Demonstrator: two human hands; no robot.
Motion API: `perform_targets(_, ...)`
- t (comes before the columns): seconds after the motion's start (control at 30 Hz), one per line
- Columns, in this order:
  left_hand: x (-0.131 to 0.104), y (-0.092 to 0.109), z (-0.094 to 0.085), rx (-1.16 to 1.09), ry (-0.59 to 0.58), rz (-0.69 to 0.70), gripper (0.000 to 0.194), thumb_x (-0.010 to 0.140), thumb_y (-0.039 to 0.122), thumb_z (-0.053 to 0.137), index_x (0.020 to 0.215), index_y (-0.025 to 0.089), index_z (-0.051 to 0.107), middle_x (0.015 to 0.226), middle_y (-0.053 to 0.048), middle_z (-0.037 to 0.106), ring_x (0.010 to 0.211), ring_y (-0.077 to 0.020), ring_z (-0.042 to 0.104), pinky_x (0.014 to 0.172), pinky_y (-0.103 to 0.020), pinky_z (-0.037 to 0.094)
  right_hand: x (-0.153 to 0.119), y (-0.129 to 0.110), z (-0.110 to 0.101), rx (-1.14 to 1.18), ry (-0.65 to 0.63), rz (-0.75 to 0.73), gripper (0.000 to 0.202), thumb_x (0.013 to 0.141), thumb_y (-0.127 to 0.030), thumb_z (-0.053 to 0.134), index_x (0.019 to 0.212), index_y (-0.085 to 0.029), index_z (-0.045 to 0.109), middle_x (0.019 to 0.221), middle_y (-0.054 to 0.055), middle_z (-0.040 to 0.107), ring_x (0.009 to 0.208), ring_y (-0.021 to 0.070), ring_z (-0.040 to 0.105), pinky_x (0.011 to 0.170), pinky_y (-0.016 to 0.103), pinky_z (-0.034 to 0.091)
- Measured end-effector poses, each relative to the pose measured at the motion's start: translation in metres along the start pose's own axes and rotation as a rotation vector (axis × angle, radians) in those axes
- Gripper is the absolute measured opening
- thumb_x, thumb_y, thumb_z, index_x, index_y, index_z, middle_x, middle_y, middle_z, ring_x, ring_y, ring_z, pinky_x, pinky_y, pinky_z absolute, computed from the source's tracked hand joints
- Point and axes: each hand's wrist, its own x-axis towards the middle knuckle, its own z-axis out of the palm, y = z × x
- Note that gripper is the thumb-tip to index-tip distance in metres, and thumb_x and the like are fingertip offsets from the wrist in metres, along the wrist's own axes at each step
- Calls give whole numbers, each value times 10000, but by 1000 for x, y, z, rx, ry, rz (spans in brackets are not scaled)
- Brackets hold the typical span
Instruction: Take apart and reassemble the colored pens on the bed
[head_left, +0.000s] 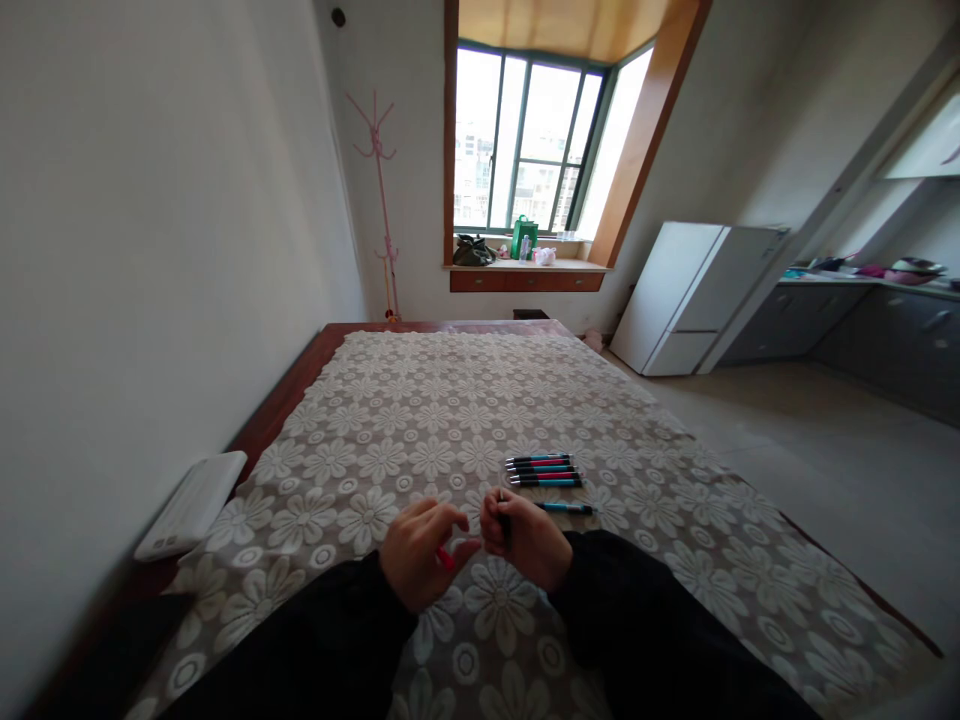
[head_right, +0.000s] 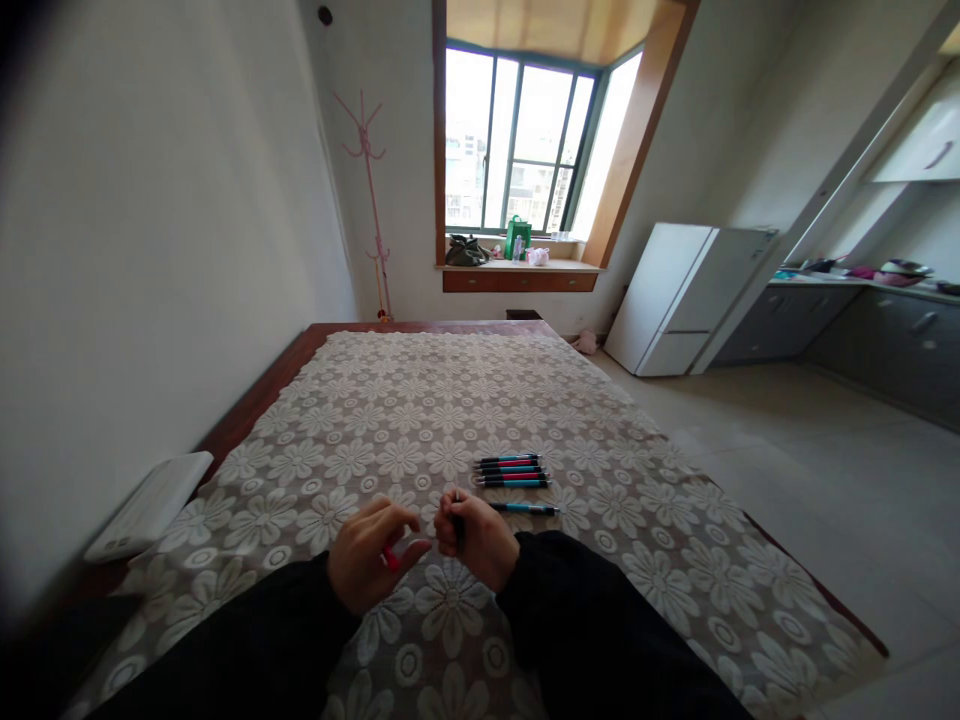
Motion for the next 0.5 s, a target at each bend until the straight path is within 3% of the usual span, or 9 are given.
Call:
perform_targets(0.2, -3, 6, 5, 51, -23, 29, 247, 876, 453, 707, 1009, 251, 651, 662, 11, 644, 675, -183, 635, 607, -305, 455, 3, 10, -3, -45, 43, 21, 203, 748, -297, 694, 867, -154, 613, 682, -4, 544, 596, 113, 444, 557, 251, 329)
perform_targets(0.37, 0, 8, 2, 53, -27, 82, 103, 887, 342, 698, 935, 265, 648, 743, 14, 720, 704, -184, 661, 647, -319, 489, 3, 15, -7, -90, 53, 53, 307, 727, -308, 809, 922, -127, 654, 694, -5, 590, 587, 97, 496, 539, 224, 373)
perform_targets(0.5, 1, 10, -1, 19, -28, 56, 86, 858, 332, 695, 889, 265, 650, 695, 16, 695, 671, -175, 654, 612, -307, 484, 2, 16, -10, -136, -3, 54, 361, 762, -365, 856, 934, -145, 626, 707, -10, 614, 574, 89, 526, 557, 223, 415)
